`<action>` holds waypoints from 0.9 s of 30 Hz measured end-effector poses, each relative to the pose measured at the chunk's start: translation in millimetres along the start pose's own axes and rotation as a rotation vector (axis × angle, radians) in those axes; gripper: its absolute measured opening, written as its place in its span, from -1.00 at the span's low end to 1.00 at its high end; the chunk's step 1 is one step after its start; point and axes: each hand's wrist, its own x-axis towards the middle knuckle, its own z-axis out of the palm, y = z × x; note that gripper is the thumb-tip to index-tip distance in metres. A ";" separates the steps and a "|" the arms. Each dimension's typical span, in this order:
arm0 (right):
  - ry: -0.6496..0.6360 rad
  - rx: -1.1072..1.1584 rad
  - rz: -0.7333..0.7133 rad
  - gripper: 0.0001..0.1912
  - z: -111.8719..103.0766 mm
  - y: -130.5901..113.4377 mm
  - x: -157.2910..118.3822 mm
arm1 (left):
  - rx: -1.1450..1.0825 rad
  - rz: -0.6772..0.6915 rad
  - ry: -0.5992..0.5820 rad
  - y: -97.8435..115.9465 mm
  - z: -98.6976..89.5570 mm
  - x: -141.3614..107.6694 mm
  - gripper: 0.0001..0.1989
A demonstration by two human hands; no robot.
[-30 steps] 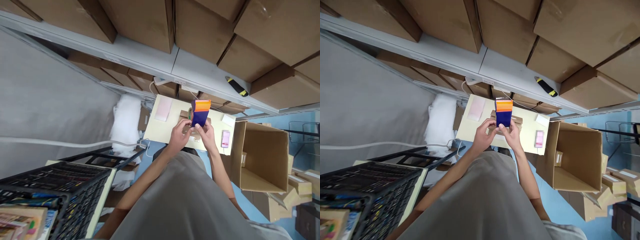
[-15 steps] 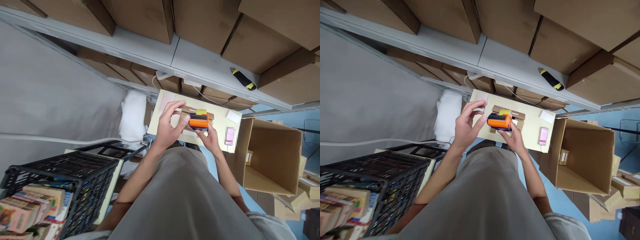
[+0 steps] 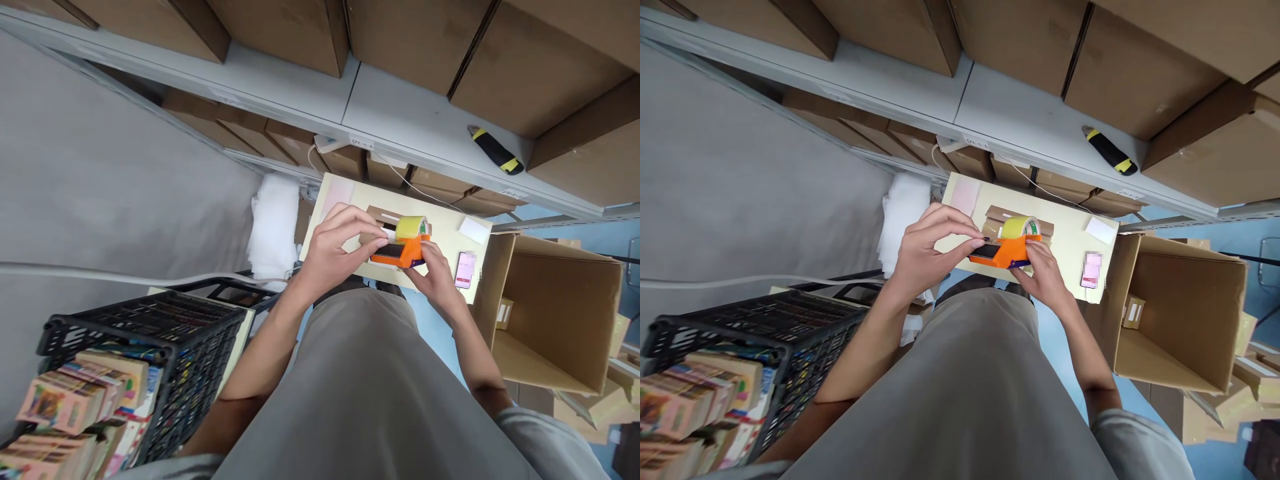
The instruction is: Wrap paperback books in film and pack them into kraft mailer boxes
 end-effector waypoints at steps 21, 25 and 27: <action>-0.480 -0.125 0.282 -0.63 -37.0 -0.6 -5.4 | -0.196 -0.421 0.192 -51.3 1.3 -42.5 -0.73; -0.544 -0.220 0.400 -0.64 -53.3 3.5 35.0 | -0.453 -0.664 0.271 -108.0 26.5 -50.1 -0.68; -0.554 -0.266 0.431 -0.63 -59.2 8.4 60.8 | -0.572 -0.740 0.322 -131.0 47.0 -52.3 -0.65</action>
